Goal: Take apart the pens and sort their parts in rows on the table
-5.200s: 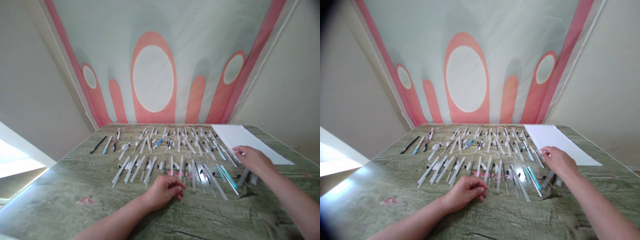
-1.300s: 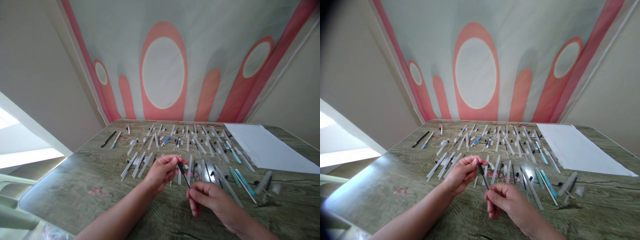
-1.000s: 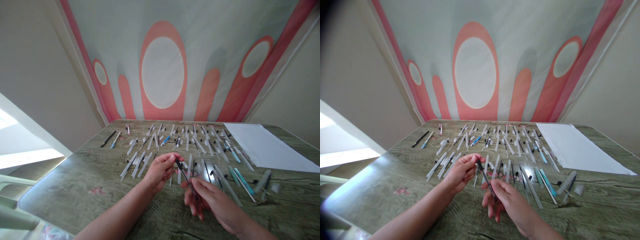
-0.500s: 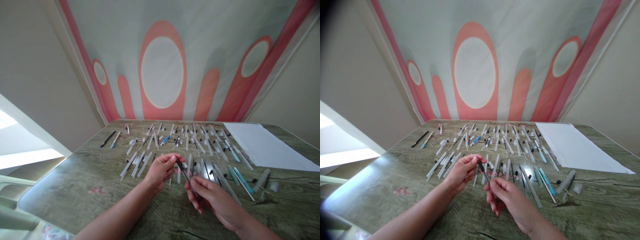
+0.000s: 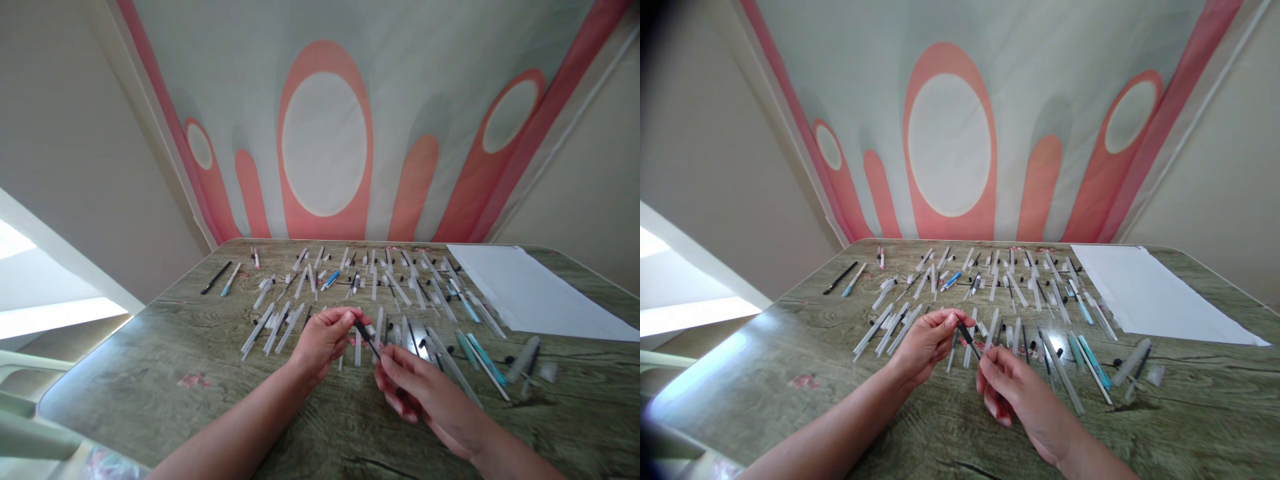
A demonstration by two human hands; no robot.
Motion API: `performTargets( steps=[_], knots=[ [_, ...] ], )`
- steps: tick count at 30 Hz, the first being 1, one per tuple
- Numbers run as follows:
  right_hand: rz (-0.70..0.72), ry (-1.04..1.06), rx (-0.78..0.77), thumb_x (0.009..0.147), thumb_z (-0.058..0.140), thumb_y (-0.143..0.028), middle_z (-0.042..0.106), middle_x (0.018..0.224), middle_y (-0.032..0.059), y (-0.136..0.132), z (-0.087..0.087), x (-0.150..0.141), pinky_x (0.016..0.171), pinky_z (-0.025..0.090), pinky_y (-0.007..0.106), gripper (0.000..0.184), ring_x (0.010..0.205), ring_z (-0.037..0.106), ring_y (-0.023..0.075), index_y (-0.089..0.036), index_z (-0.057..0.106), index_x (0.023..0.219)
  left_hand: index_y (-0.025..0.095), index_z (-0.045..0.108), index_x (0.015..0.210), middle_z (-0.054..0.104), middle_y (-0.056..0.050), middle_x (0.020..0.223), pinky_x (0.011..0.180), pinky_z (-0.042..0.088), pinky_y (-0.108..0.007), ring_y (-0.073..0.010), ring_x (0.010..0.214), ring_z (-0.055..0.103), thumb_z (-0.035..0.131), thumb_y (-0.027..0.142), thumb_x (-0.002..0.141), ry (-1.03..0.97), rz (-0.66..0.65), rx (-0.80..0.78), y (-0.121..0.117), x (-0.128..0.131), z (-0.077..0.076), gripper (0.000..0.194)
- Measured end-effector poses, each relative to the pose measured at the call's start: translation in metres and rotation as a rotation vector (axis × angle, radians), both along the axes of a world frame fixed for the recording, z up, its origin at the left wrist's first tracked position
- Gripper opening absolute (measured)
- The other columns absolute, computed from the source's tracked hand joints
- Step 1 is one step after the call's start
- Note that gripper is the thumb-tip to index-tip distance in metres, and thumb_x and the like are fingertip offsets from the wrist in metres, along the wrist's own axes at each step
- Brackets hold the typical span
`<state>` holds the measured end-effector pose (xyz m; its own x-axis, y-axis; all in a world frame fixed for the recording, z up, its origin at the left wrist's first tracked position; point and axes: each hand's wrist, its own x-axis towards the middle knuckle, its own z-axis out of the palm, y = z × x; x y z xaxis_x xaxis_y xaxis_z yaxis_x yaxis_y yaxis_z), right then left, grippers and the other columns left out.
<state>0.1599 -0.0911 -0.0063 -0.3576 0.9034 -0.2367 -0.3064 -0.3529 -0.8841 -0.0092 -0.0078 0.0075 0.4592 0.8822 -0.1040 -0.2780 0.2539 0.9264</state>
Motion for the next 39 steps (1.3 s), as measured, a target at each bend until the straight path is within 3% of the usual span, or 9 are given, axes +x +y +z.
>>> performTargets(
  steps=[3,8,13,18,23,27,30,36,39],
  knots=[
    [0.008,-0.002,-0.033,0.09,0.042,-0.048,0.055,0.073,0.0008,0.0,0.001,0.0,0.039,0.018,0.018,0.033,0.048,0.038,0.0054,-0.017,0.052,0.093,0.013,0.061,0.092,0.067,-0.008,0.092,0.035,0.008,-0.019,0.003,0.034,0.021,0.06,0.036,0.08,-0.004,0.001,0.008,0.0,0.0,-0.001,0.027],
    [0.011,0.008,-0.016,0.084,0.055,-0.044,0.054,0.075,-0.0008,0.0,0.0,0.0,0.042,0.025,0.018,0.026,0.052,0.042,0.0064,-0.018,0.05,0.086,0.013,0.062,0.092,0.067,-0.007,0.09,0.035,0.009,-0.019,0.0029,0.034,0.021,0.061,0.038,0.078,0.003,-0.007,0.0,0.0,0.0,-0.002,0.029],
    [0.02,0.034,-0.044,0.09,0.043,-0.046,0.055,0.074,0.0009,0.0,0.002,-0.001,0.04,0.018,0.018,0.031,0.05,0.039,0.0056,-0.017,0.053,0.092,0.013,0.063,0.091,0.067,-0.006,0.088,0.034,0.009,-0.018,0.0032,0.033,0.021,0.063,0.041,0.075,0.014,0.006,-0.008,0.001,0.001,-0.001,0.032],
    [0.012,0.048,-0.035,0.086,0.055,-0.041,0.053,0.075,-0.0016,-0.002,0.002,0.0,0.042,0.02,0.018,0.022,0.052,0.039,0.0054,-0.019,0.051,0.087,0.013,0.062,0.091,0.067,-0.006,0.086,0.034,0.01,-0.018,0.0032,0.033,0.022,0.064,0.04,0.075,0.019,0.005,-0.025,0.0,0.002,-0.005,0.031],
    [0.002,-0.008,-0.068,0.086,0.049,-0.05,0.053,0.074,-0.0003,0.0,0.002,0.0,0.041,0.015,0.019,0.033,0.049,0.036,0.005,-0.019,0.055,0.092,0.013,0.062,0.091,0.066,-0.005,0.086,0.034,0.008,-0.018,0.0035,0.032,0.022,0.064,0.041,0.075,0.036,0.002,-0.047,-0.002,0.004,-0.004,0.033],
    [0.004,-0.029,-0.038,0.084,0.053,-0.048,0.052,0.072,-0.0008,0.001,0.001,0.0,0.042,0.019,0.019,0.032,0.05,0.037,0.0056,-0.017,0.057,0.088,0.012,0.062,0.089,0.062,-0.001,0.073,0.034,0.011,-0.017,0.0032,0.033,0.022,0.064,0.042,0.075,0.017,0.139,0.015,0.004,-0.003,0.005,0.033],
    [-0.043,-0.005,-0.017,0.084,0.053,-0.047,0.052,0.072,-0.0008,0.001,0.0,-0.001,0.044,0.026,0.019,0.03,0.052,0.039,0.007,-0.018,0.057,0.09,0.013,0.061,0.087,0.06,0.0,0.077,0.033,0.011,-0.016,0.0037,0.034,0.022,0.066,0.04,0.072,-0.007,0.269,0.029,0.012,-0.008,0.007,0.031],
    [-0.09,-0.015,0.025,0.086,0.052,-0.046,0.052,0.072,-0.0007,0.001,-0.003,-0.002,0.044,0.031,0.02,0.029,0.053,0.041,0.0076,-0.017,0.055,0.09,0.012,0.064,0.093,0.059,0.001,0.068,0.036,0.011,-0.017,0.0023,0.035,0.024,0.069,0.04,0.07,0.093,0.085,-0.032,0.006,-0.001,-0.002,0.036],
    [-0.075,-0.039,0.029,0.085,0.053,-0.047,0.052,0.071,-0.0015,0.0,-0.003,-0.003,0.042,0.032,0.019,0.029,0.051,0.041,0.0074,-0.018,0.054,0.088,0.012,0.064,0.093,0.057,0.002,0.062,0.037,0.01,-0.018,0.0015,0.035,0.024,0.07,0.04,0.069,0.112,0.057,-0.043,-0.001,0.004,-0.003,0.038]
  ],
)
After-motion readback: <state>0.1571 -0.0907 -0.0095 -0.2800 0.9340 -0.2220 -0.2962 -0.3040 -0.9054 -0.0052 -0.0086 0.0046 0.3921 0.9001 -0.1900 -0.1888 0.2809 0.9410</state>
